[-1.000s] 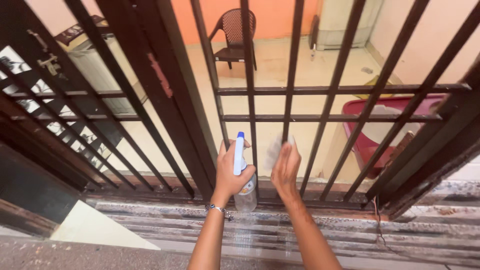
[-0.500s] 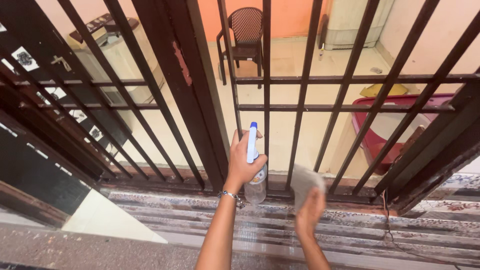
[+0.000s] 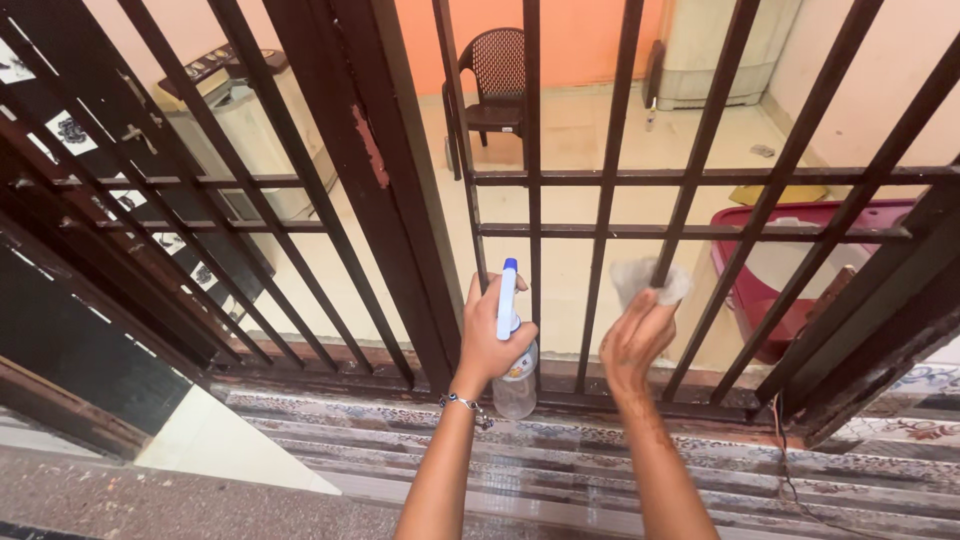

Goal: The person cleans a metal security gate by spraying a cleaning solution from a bottle and wiping the bars with a cloth. The person systematically wipes the vertical and horizontal bars of the gate.

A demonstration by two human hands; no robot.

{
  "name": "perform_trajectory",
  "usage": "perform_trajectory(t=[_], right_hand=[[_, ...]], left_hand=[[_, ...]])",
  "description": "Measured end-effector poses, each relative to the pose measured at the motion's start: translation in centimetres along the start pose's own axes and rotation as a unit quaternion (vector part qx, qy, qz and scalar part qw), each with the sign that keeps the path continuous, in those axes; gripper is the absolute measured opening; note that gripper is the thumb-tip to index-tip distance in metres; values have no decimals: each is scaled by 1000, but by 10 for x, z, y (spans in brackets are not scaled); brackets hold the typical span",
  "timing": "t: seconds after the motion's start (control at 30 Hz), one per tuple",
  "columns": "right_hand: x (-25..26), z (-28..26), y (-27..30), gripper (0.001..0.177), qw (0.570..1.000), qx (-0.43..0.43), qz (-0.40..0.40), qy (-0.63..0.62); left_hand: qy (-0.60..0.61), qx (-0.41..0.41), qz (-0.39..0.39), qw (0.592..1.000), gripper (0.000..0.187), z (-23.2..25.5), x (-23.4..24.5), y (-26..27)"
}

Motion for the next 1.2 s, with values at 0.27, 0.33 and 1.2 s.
perform_trajectory(t=[0.27, 0.33, 1.2], right_hand=[[4, 95, 84, 54, 991, -53, -119, -11], [8, 96, 106, 55, 985, -91, -141, -27], [22, 140, 101, 63, 961, -130, -206, -131]], left_hand=[[-19, -101, 34, 994, 42, 14, 2, 1], [-18, -84, 27, 996, 42, 11, 2, 4], [-32, -65, 19, 997, 43, 10, -1, 0]])
Point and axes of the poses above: each hand's wrist, its own y-axis away from the middle knuckle, its own x-axis out of the back of the hand, z = x × y, the point moved 8 cm from there along -y, towards the middle knuckle, and after that the axes turned 2 degrees about -z, right-handed, at the moved point
